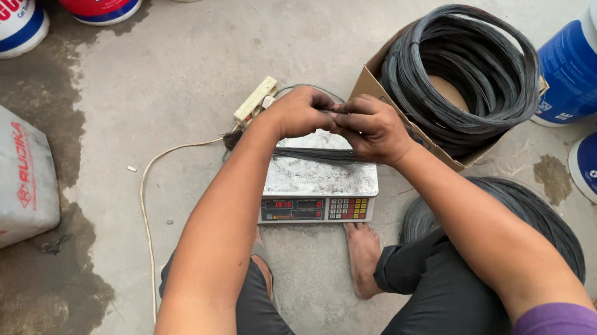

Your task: The person sits on the floor and repeatedly places coils of gray wire onto a digital scale to weigh them. They adjust the wire loops and occasionally use pliers to cut or separate sections of the wire before weighing.

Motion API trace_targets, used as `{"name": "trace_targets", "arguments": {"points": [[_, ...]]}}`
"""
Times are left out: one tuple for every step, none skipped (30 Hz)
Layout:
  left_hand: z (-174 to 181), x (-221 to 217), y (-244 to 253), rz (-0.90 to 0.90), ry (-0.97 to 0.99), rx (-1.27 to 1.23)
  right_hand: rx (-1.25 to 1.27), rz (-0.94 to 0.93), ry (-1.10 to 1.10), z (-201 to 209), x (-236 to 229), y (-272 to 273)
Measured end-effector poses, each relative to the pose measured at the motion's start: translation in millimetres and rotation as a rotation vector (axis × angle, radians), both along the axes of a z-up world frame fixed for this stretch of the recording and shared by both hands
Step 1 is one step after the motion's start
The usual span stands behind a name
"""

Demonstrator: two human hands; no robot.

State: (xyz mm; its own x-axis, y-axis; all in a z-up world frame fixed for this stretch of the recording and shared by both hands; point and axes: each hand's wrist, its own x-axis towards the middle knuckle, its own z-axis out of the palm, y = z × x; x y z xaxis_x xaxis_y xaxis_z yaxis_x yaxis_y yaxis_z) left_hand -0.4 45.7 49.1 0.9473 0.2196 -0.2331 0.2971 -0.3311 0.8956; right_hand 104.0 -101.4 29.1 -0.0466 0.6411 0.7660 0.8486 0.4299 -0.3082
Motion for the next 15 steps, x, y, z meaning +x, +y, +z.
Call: {"name": "trace_targets", "arguments": {"points": [[1, 0, 0, 0.008, -0.005, 0.000, 0.000, 0.008, -0.005, 2, -2, -1], [2, -1, 0, -0.001, -0.007, 0.027, -0.027, -0.005, 0.031, 5, -3, -2], [3, -1, 0, -0.008, -0.011, 0.053, -0.056, -0.018, 0.066, 7, -4, -3], [3, -2, 1, 0.000, -0.017, 0.052, -0.057, -0.010, 0.059, 8, -3, -4], [3, -4, 2, -0.025, -0.012, 0.062, -0.104, -0.003, 0.136, 8, -3, -6], [2, -5, 2, -0.050, -0.007, 0.071, -0.151, 0.004, 0.212, 8, -2, -9], [1, -5, 0, -0.044, -0.011, 0.068, -0.154, 0.009, 0.208, 7, 0, -9], [1, -4, -2, -0.020, -0.029, 0.144, -0.196, 0.014, 0.297, 7, 3, -10], [-1, -5, -5, 0.001, -0.045, 0.221, -0.236, 0.017, 0.388, 5, 5, -12], [8, -8, -9, 0.005, -0.045, 0.219, -0.239, 0.019, 0.387, 2, 12, -12], [17, -11, -13, 0.025, -0.070, 0.279, -0.243, 0.022, 0.471, -1, 20, -12], [26, -14, -16, 0.044, -0.095, 0.339, -0.247, 0.024, 0.556, -4, 27, -12], [24, -13, -18, 0.042, -0.097, 0.337, -0.247, 0.021, 0.555, -6, 29, -12], [22, -12, -19, 0.047, -0.078, 0.359, -0.326, -0.046, 0.664, -8, 31, -13], [20, -11, -21, 0.049, -0.058, 0.378, -0.406, -0.116, 0.774, -11, 32, -15]]}}
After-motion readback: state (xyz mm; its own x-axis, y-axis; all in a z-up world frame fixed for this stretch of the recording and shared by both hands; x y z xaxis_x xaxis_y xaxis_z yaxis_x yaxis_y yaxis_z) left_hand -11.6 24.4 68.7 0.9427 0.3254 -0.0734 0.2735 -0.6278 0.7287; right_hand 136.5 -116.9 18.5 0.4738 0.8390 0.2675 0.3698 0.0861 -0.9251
